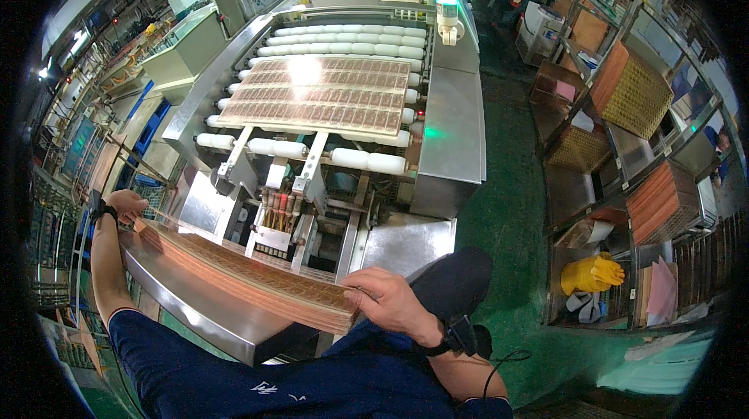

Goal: Insert production parts into an automated assembly or testing machine.

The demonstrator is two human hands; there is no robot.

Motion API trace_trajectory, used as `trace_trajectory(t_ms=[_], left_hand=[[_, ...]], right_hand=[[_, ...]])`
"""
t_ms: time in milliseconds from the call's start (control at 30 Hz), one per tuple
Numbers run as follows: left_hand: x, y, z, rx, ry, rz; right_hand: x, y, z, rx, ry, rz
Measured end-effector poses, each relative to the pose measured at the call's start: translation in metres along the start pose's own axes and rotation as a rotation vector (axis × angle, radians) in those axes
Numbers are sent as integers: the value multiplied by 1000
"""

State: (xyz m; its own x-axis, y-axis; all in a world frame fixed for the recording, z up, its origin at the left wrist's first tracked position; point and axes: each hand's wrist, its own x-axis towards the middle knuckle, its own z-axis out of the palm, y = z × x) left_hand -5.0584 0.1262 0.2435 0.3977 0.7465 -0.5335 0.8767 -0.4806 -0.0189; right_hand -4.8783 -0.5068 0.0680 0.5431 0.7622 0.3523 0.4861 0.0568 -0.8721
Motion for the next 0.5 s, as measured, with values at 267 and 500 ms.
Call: trace_trajectory(t_ms=[267,500], left_hand=[[0,2,1,-54,18,-30],[10,-9,0,-67,11,-19]], right_hand=[[2,-4,0,-99,11,4],[5,-4,1,-83,31,-5]])
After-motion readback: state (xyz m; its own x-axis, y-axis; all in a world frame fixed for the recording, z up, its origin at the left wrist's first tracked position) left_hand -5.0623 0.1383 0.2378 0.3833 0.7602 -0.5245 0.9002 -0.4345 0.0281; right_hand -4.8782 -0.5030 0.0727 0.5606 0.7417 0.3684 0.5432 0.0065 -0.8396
